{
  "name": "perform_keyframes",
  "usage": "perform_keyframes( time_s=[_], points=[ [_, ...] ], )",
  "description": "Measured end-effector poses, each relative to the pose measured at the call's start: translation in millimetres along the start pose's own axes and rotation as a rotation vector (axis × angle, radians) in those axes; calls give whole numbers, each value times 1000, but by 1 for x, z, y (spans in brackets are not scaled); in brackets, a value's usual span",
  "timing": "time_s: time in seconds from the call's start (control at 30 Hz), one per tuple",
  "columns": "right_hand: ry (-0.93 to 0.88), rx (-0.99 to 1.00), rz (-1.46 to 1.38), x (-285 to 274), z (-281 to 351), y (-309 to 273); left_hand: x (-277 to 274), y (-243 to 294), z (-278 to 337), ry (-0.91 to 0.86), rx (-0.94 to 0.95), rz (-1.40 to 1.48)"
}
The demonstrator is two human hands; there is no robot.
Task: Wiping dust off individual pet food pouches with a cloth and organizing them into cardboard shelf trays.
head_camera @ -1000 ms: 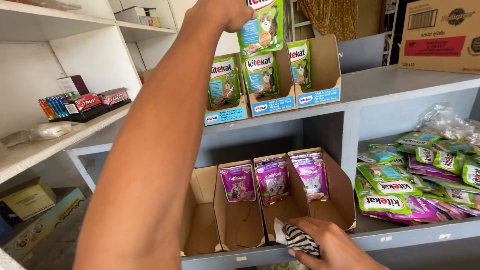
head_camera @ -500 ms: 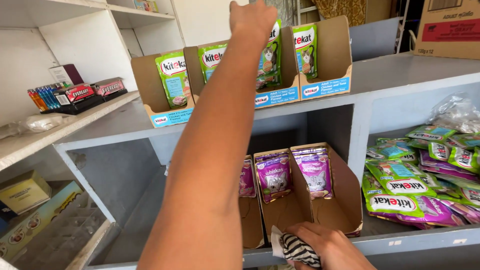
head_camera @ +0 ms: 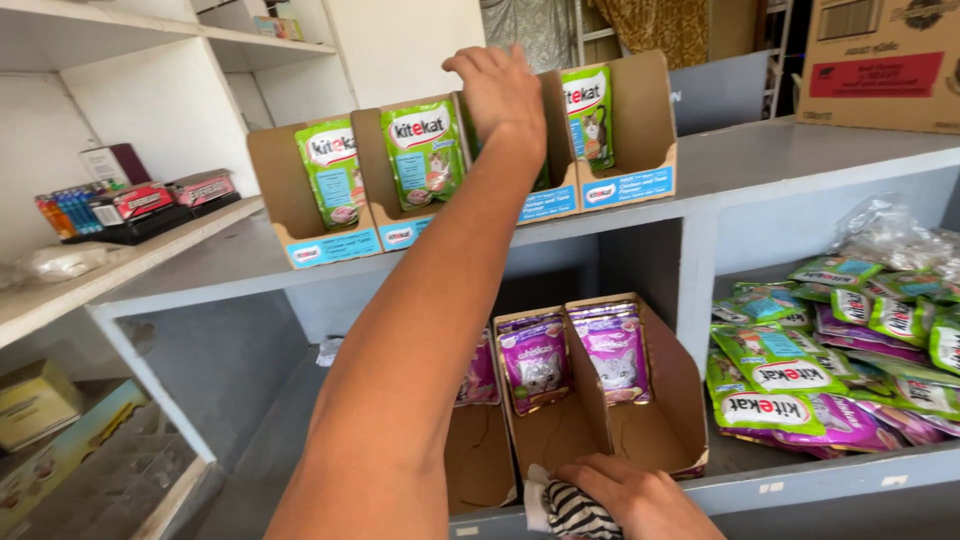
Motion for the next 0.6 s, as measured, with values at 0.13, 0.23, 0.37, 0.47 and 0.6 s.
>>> perform_keyframes(
  time_s=[0.13,0.23,0.37,0.47,0.6],
  points=[
    [4,45,28,4,0,6,-2,-2,8,181,-120,11],
    [-1,77,47,6,-1,10,-4,-1,15,211,-97,-6],
    [51,1,46,-4,4,-5,-27,5,24,453,-77,53],
    [33,-60,19,-29,13,-43,-41,12,30,804,-100,233],
    [35,-31,-45,-55,23,-67,-62,95,37,826,98,277]
  ],
)
Point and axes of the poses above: each hand's wrist, its own z-axis away from the middle knuckle, its own x-axis out of the palm, y = z × x, the point moved 8 cm from there along -z, towards the middle knuckle, and after that the axes turned 15 degrees about x, right-handed, at the moved point
